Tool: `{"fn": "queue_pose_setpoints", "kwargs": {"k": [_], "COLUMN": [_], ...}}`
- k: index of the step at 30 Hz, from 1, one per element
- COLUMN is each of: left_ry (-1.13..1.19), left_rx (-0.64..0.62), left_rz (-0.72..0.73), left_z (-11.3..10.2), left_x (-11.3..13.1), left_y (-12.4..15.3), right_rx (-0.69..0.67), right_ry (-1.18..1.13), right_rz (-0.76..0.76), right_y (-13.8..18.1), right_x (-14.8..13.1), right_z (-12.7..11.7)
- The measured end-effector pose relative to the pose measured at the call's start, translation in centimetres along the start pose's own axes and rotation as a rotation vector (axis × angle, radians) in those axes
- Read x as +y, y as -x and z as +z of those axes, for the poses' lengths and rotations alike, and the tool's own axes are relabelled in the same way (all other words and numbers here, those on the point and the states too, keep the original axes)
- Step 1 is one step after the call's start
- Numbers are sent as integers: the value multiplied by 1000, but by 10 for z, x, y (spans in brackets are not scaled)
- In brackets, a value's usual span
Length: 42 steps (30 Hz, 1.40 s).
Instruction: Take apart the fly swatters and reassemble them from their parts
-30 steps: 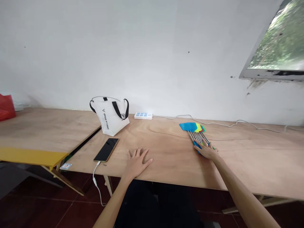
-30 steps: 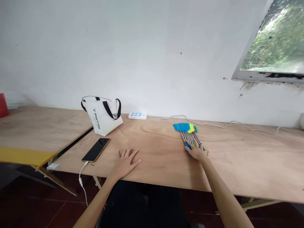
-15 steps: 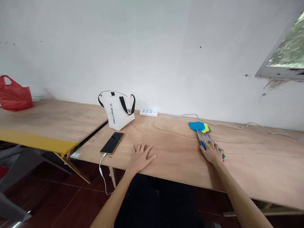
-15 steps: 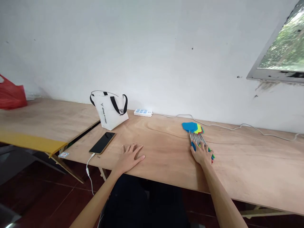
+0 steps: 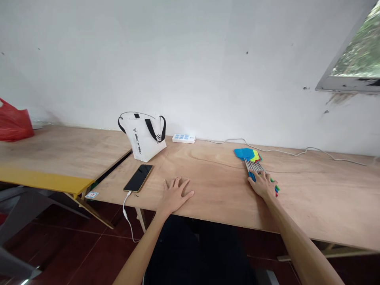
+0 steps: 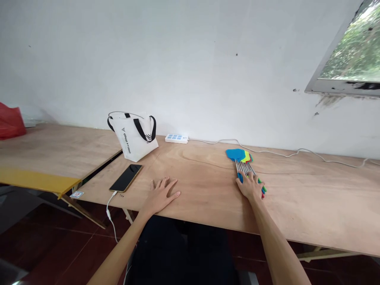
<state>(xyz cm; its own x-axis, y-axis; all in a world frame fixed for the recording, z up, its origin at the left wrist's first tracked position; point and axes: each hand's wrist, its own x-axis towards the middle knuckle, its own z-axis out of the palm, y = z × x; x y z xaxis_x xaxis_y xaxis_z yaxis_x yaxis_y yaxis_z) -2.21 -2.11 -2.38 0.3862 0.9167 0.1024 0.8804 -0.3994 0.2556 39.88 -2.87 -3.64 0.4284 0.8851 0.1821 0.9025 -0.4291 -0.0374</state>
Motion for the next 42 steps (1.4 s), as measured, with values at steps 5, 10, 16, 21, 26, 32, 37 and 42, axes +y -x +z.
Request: {"fn": "queue_pose_setpoints", "kwargs": {"k": [5, 10, 16, 21, 26, 32, 37, 42], "left_ry": [-1, 13, 20, 25, 25, 34, 43, 45], "left_rx": [3, -1, 11, 24, 13, 10, 7, 10], "left_rz": [6, -2, 1, 7, 6, 1, 4, 3], "left_z": [0, -1, -1, 0, 0, -1, 0, 0], "left_x": [0, 1, 1, 0, 0, 1, 0, 0], "left_y": [0, 0, 0, 0, -1, -1, 0, -1], "right_rx": [-12, -15, -24, -29, -29, -18, -25, -18], "right_ry": [14, 11, 9, 15, 24, 22, 28, 16], "right_rz": [-8, -6, -6, -13, -19, -23, -24, -18], "right_y": [0, 0, 0, -1, -2, -1, -1, 0], "right_x": [1, 2, 2, 3, 4, 3, 2, 3], "right_z": [1, 0, 1, 3, 4, 3, 3, 3]}}
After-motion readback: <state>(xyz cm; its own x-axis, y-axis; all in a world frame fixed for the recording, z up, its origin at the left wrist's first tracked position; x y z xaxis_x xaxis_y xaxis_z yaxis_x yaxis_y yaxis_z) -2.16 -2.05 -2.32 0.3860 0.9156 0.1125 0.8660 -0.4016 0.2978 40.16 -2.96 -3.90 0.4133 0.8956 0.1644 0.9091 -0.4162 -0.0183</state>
